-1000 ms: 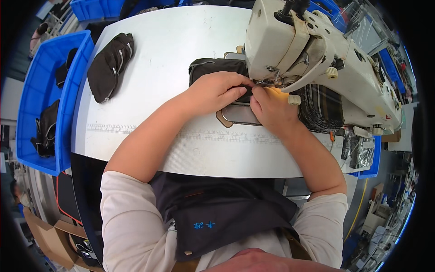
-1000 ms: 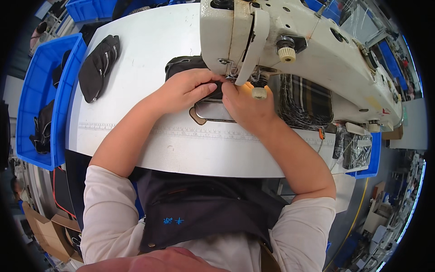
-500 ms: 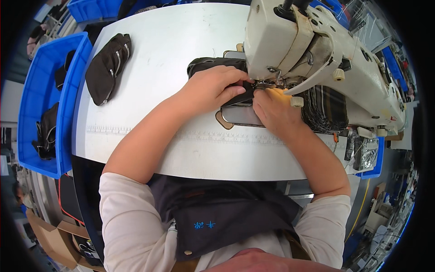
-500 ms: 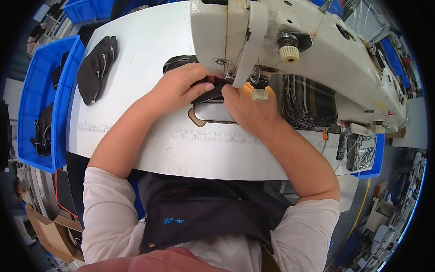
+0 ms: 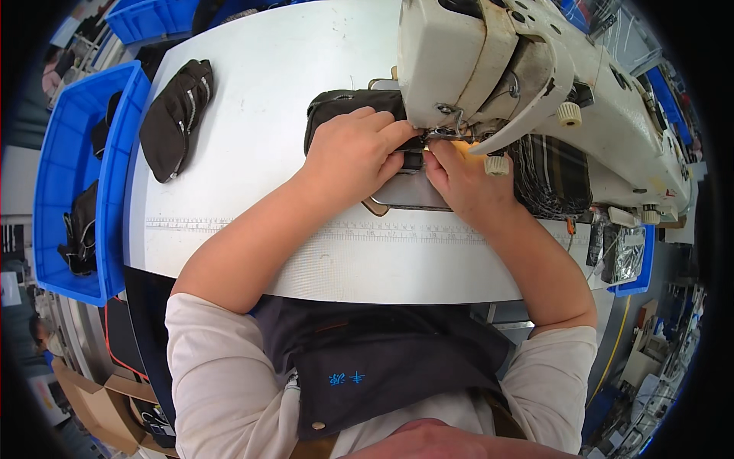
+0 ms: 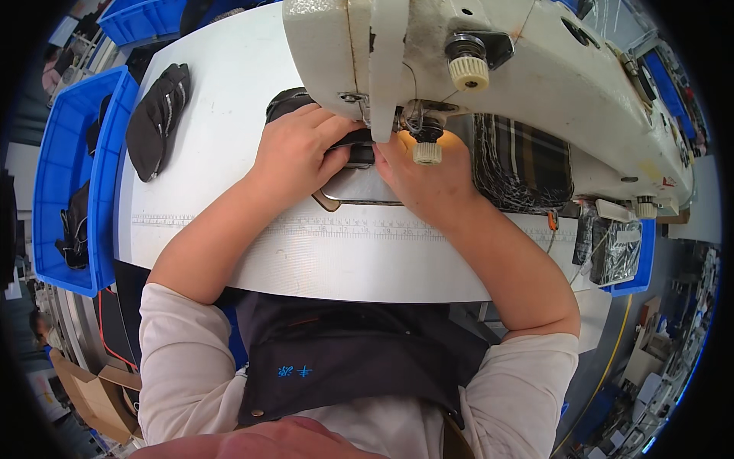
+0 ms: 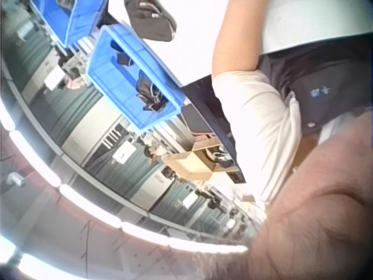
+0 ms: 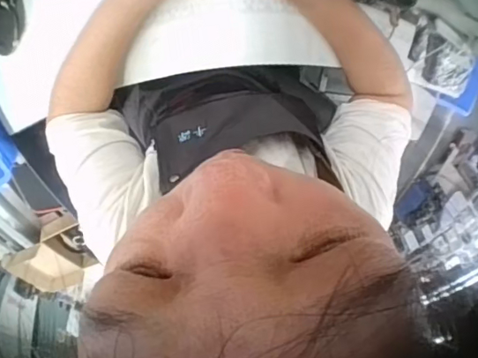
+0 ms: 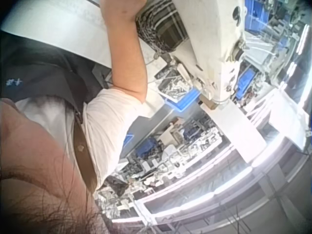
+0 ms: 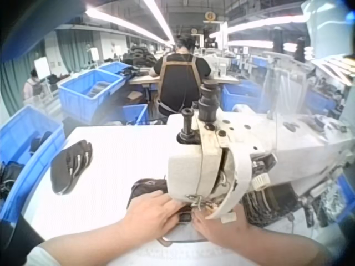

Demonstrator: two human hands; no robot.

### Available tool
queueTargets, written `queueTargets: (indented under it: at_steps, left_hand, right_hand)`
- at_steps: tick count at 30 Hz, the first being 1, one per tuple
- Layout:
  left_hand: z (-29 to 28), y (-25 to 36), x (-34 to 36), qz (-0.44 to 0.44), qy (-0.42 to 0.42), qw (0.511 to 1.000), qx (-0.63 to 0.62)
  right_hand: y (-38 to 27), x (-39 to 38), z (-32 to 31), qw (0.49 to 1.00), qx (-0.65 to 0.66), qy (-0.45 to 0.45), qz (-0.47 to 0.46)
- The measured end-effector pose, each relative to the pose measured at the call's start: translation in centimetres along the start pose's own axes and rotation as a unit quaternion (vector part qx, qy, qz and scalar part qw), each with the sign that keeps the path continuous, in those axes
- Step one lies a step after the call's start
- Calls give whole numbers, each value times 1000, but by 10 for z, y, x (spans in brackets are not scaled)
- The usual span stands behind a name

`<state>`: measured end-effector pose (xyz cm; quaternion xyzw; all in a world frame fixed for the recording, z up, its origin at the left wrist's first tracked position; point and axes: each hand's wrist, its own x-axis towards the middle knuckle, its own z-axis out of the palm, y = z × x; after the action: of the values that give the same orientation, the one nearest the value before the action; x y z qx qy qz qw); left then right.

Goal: The person operates an industrial sewing machine to stitch a zipper onto a small black pouch. They guide the fabric under the needle, aligning the zipper teeth with the presser foot, and sew along the edge of the pouch.

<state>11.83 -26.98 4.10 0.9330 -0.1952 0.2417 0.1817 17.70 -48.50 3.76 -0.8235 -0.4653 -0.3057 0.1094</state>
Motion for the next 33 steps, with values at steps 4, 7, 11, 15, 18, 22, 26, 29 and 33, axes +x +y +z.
queueTargets:
  at_steps: [4,7,11,15,18,22,26,29,33]
  left_hand:
    - [0,0,0,3,3,1000,-1]
    - [2,0,1,7,5,1000,-8]
    - [5,1,1,2,6,1000,-17]
    - [6,1,2,-24,8,999,-36]
    - [9,0,2,-36,13,998,-56]
    - [12,-6,2,-21,10,997,-72]
    - [11,-5,3,-27,11,997,-77]
    - [7,-4,4,-32,-2,997,-72]
    - [9,-6,5,-39,-8,997,-73]
  right_hand:
    - [0,-1,-1,1000,8,4,-5]
    - [-2,1,1,1000,18,6,-3]
    - [-5,0,5,998,53,-19,20]
    - [-1,-2,10,992,113,-28,48]
    - [-1,-3,11,990,125,-37,57]
    - [5,-9,21,992,121,-14,45]
    - [2,-10,21,980,168,-52,88]
    - [1,-6,11,967,193,-110,123]
    - [3,-8,13,966,184,-121,135]
